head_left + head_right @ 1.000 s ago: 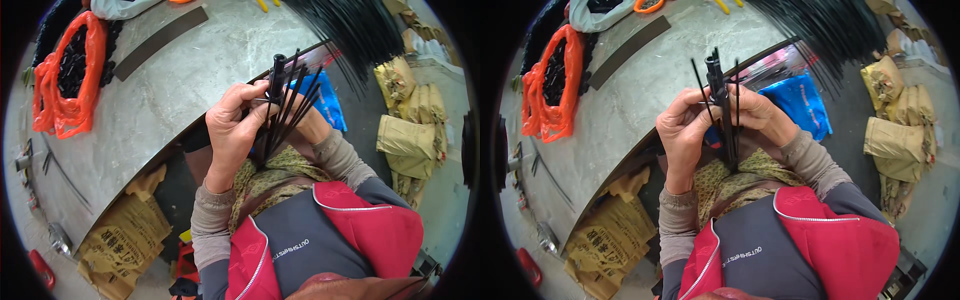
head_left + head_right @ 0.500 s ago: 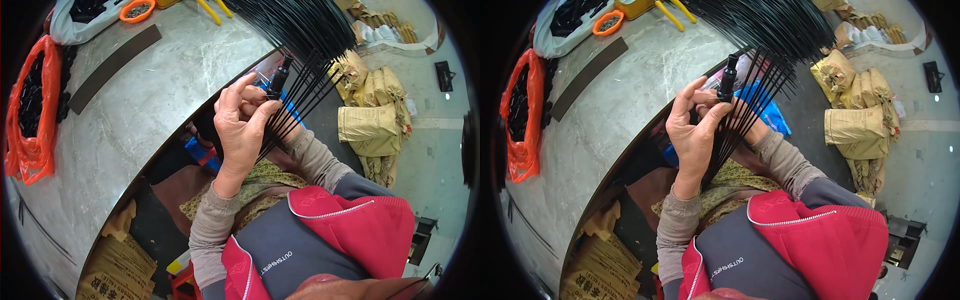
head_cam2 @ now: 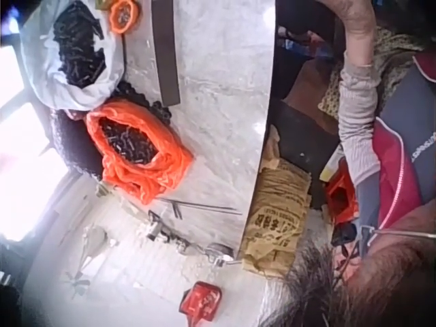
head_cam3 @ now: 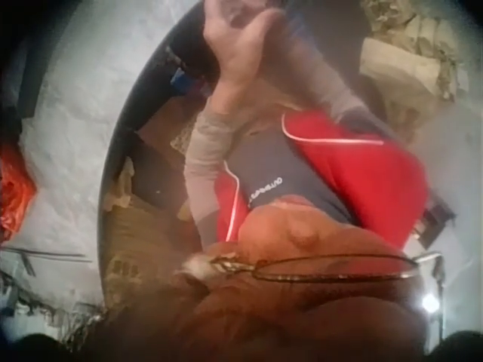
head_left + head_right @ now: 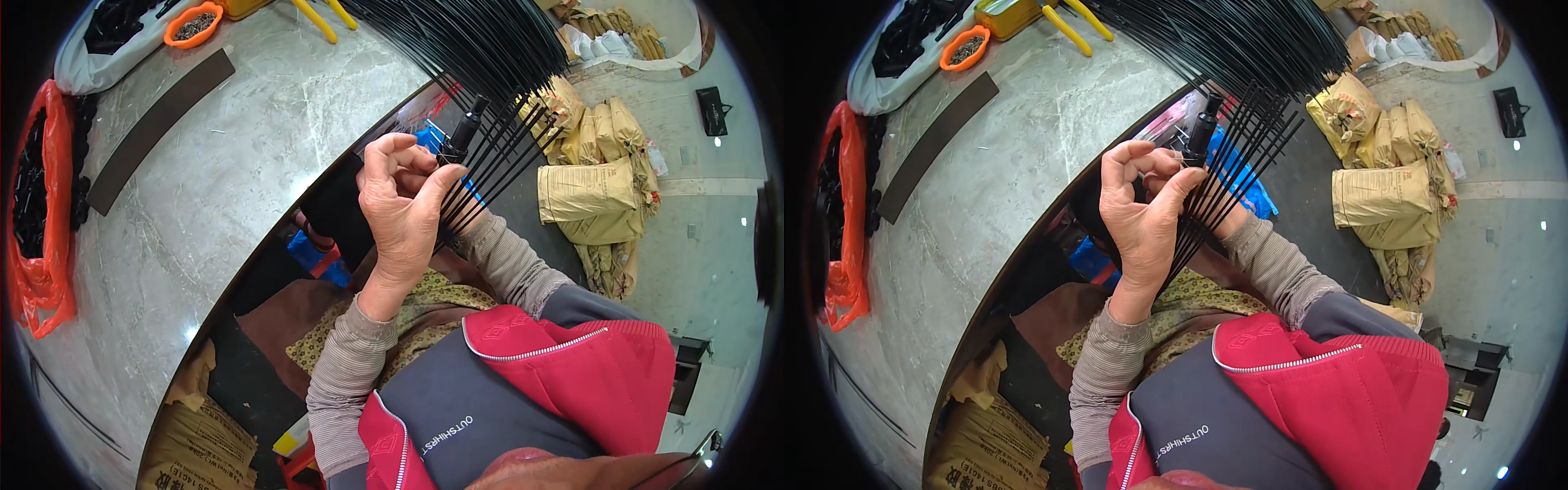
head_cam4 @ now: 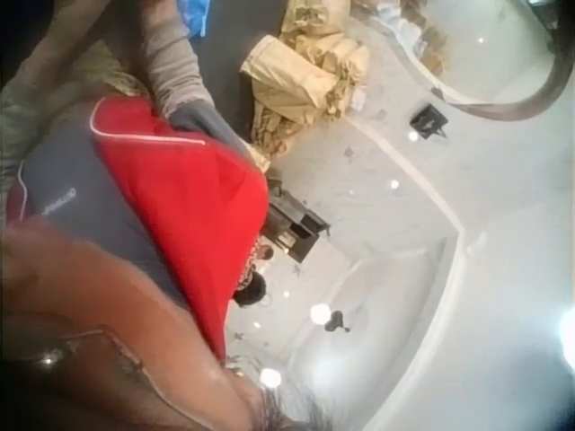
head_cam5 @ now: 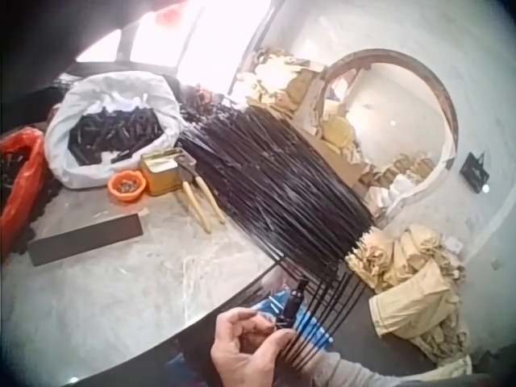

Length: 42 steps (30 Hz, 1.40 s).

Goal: Inserting thin plastic rods into a central hub component at a workbench.

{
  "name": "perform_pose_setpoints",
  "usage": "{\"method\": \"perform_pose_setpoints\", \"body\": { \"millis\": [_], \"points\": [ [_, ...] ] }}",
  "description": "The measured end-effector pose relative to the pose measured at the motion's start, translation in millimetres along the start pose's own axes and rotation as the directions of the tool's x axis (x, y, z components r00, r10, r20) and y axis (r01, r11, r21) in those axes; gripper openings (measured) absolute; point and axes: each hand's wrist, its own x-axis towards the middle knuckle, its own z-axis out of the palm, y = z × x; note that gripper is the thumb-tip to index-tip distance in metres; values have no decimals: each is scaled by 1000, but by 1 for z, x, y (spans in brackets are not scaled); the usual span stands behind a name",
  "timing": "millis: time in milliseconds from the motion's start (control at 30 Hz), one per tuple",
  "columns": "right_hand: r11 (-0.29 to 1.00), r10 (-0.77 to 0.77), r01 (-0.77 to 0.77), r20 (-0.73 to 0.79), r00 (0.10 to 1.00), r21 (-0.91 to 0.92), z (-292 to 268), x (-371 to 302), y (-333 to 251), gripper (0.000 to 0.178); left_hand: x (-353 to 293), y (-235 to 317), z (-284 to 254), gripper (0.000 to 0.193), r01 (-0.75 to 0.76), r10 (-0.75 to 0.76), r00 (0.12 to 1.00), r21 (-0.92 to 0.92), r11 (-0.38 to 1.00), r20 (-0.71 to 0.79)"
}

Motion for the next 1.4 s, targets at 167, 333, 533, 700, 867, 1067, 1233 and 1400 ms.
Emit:
{"method": "perform_pose_setpoints", "body": {
  "millis": [167, 333, 533, 700, 867, 1067, 1233, 1400],
  "points": [
    [996, -5, -1, 65, 998, 84, -10, 14, 4, 38, 4, 8, -8, 35, 162, -164, 987, -156, 975, 0],
    [994, 6, -32, 251, 968, 101, -12, 32, 12, 36, 3, 26, -21, 30, 144, -147, 988, -69, 987, -38],
    [530, -397, 571, 411, 821, -628, 54, 16, 16, 36, -8, 45, -44, 19, -34, 51, 989, 124, 992, -136],
    [991, -73, 34, 310, 948, 128, 75, 21, 35, 21, -24, 65, -62, 11, -108, 188, 962, 355, 929, -199],
    [976, -209, 219, 357, 911, 13, 91, 21, 55, 14, -42, 102, -80, 7, -42, 144, 975, 491, 870, -172],
    [981, -176, 192, 327, 929, -17, 127, 7, 67, 15, -63, 129, -84, 28, -8, 77, 981, 363, 932, -176],
    [936, -280, 331, 314, 907, -123, 139, 2, 85, 14, -65, 133, -77, 35, 110, 49, 936, 422, 900, -348],
    [939, -208, 287, 354, 912, -188, 142, 1, 86, 13, -60, 139, -88, 20, 93, 70, 908, 363, 927, -414]
  ]
}}
